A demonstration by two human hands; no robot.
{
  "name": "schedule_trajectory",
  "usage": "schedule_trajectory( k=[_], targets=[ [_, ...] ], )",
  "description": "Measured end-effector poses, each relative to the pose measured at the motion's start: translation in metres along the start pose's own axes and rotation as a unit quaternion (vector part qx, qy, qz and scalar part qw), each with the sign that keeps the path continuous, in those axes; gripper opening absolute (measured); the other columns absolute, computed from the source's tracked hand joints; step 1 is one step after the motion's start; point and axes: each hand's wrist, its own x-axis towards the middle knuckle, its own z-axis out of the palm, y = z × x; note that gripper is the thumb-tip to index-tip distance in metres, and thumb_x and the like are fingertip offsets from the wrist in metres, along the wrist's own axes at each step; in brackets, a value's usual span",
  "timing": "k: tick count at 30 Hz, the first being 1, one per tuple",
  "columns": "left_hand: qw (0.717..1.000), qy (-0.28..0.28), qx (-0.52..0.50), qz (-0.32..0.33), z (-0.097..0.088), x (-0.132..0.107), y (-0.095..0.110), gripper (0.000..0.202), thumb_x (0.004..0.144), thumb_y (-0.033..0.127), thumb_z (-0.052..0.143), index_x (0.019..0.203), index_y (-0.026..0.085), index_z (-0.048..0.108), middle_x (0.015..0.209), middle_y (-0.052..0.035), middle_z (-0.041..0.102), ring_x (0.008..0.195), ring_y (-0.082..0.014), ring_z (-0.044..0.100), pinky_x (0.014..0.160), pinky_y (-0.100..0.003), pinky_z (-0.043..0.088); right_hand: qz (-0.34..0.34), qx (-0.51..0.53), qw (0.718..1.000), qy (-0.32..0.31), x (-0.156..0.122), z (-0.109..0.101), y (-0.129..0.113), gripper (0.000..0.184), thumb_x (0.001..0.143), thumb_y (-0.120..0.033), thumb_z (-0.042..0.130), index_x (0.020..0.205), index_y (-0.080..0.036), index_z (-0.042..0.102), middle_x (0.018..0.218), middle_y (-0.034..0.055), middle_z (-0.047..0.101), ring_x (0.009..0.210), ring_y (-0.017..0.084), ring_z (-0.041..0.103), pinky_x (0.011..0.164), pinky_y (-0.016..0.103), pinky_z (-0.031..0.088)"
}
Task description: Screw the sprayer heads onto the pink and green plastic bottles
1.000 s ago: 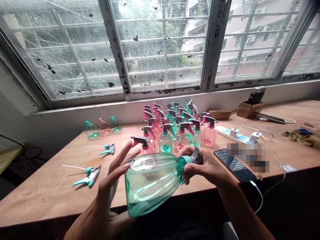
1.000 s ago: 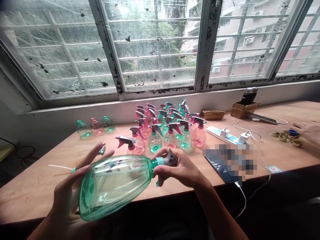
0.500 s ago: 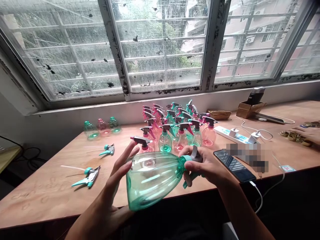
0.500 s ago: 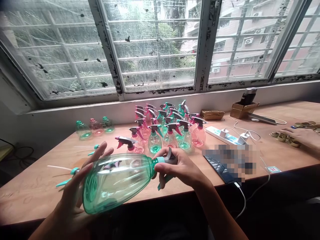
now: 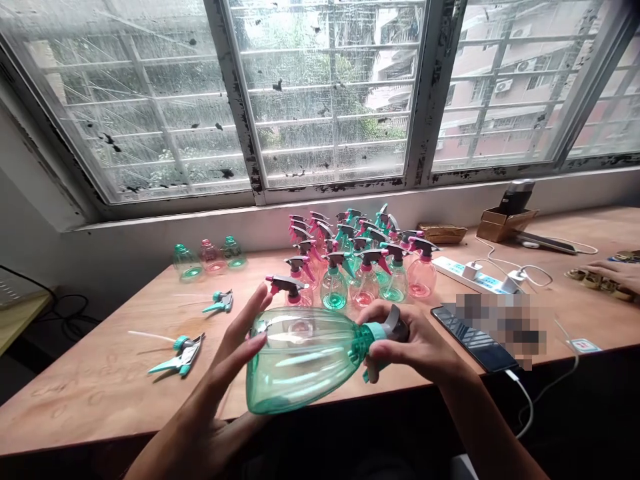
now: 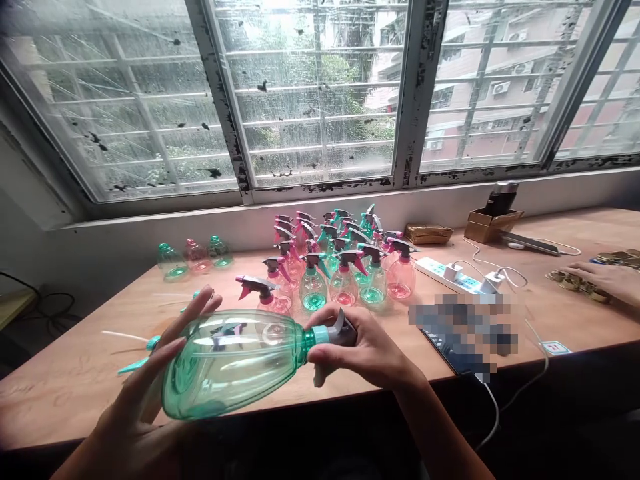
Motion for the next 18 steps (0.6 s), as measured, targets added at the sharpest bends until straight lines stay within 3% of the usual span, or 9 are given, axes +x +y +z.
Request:
schedule_trajectory(
  k=[2, 4, 7, 9, 11, 13, 15, 18],
  targets=[
    [1.000, -0.009, 0.004, 0.008, -0.001, -0.002, 0.003, 0.084, 0.094, -0.001, 0.058, 0.156, 0.049, 0.030, 0.174, 0.0000, 0.013, 0.158, -0.0336, 0.020, 0.120, -0.057, 0.038, 0.005, 0.015, 1.000, 0.000, 0.002, -0.001, 0.000, 0.030, 0.084, -0.030, 0.087, 0.103, -0.015, 0.068, 0.069, 0.0014, 0.075, 0.059, 0.018, 0.078, 0.058, 0.027, 0.067],
    [1.000, -0.010, 0.000, -0.003, 0.000, -0.003, 0.005, 0.088, 0.094, 0.007, 0.064, 0.159, 0.049, 0.022, 0.175, 0.0003, 0.009, 0.159, -0.0350, 0.018, 0.123, -0.060, 0.031, -0.009, 0.007, 1.000, 0.020, 0.003, -0.001, 0.001, 0.030, 0.083, -0.030, 0.088, 0.101, -0.015, 0.069, 0.068, 0.0001, 0.073, 0.058, 0.018, 0.077, 0.056, 0.026, 0.066],
    [0.996, 0.009, -0.047, -0.070, 0.004, -0.004, 0.000, 0.103, 0.087, 0.046, 0.077, 0.164, 0.043, 0.008, 0.175, -0.0017, 0.003, 0.159, -0.0395, 0.012, 0.127, -0.062, 0.016, -0.071, -0.053, 0.994, 0.063, 0.000, 0.002, 0.003, 0.030, 0.081, -0.033, 0.089, 0.101, -0.017, 0.073, 0.072, 0.0005, 0.072, 0.058, 0.018, 0.076, 0.055, 0.026, 0.065],
    [0.988, 0.019, -0.093, -0.125, 0.007, -0.005, -0.008, 0.106, 0.081, 0.073, 0.066, 0.165, 0.037, 0.012, 0.175, -0.0033, 0.006, 0.159, -0.0417, 0.010, 0.128, -0.060, 0.014, -0.135, -0.135, 0.975, 0.110, -0.004, 0.004, 0.004, 0.031, 0.078, -0.032, 0.091, 0.101, -0.019, 0.075, 0.080, 0.0028, 0.073, 0.063, 0.018, 0.074, 0.056, 0.025, 0.063],
    [0.980, 0.015, -0.115, -0.162, 0.008, -0.007, -0.016, 0.102, 0.081, 0.082, 0.053, 0.164, 0.033, 0.020, 0.174, -0.0050, 0.015, 0.159, -0.0425, 0.011, 0.128, -0.058, 0.017, -0.183, -0.220, 0.947, 0.144, -0.005, 0.005, 0.004, 0.033, 0.073, -0.029, 0.094, 0.100, -0.021, 0.077, 0.085, 0.0044, 0.075, 0.070, 0.019, 0.073, 0.059, 0.024, 0.061],
    [0.981, 0.014, -0.093, -0.172, 0.007, -0.008, -0.021, 0.093, 0.086, 0.073, 0.059, 0.163, 0.035, 0.023, 0.172, -0.0061, 0.023, 0.158, -0.0420, 0.017, 0.127, -0.058, 0.022, -0.183, -0.247, 0.941, 0.141, -0.004, 0.005, 0.003, 0.036, 0.070, -0.027, 0.097, 0.099, -0.021, 0.077, 0.084, 0.0046, 0.075, 0.071, 0.019, 0.072, 0.060, 0.025, 0.061],
    [0.987, 0.023, -0.045, -0.153, 0.006, -0.007, -0.021, 0.083, 0.093, 0.049, 0.068, 0.162, 0.040, 0.023, 0.171, -0.0053, 0.028, 0.157, -0.0387, 0.021, 0.126, -0.057, 0.028, -0.133, -0.195, 0.965, 0.118, -0.001, 0.004, 0.002, 0.034, 0.073, -0.033, 0.094, 0.099, -0.019, 0.075, 0.079, 0.0039, 0.075, 0.066, 0.019, 0.073, 0.057, 0.027, 0.062],
    [0.996, 0.031, -0.009, -0.086, 0.004, -0.004, -0.018, 0.077, 0.098, 0.019, 0.061, 0.160, 0.046, 0.024, 0.169, -0.0044, 0.031, 0.157, -0.0334, 0.025, 0.123, -0.055, 0.034, -0.039, -0.083, 0.991, 0.099, 0.003, 0.003, 0.000, 0.035, 0.082, -0.043, 0.086, 0.098, -0.016, 0.071, 0.070, 0.0029, 0.073, 0.060, 0.021, 0.074, 0.056, 0.032, 0.064]
  ],
)
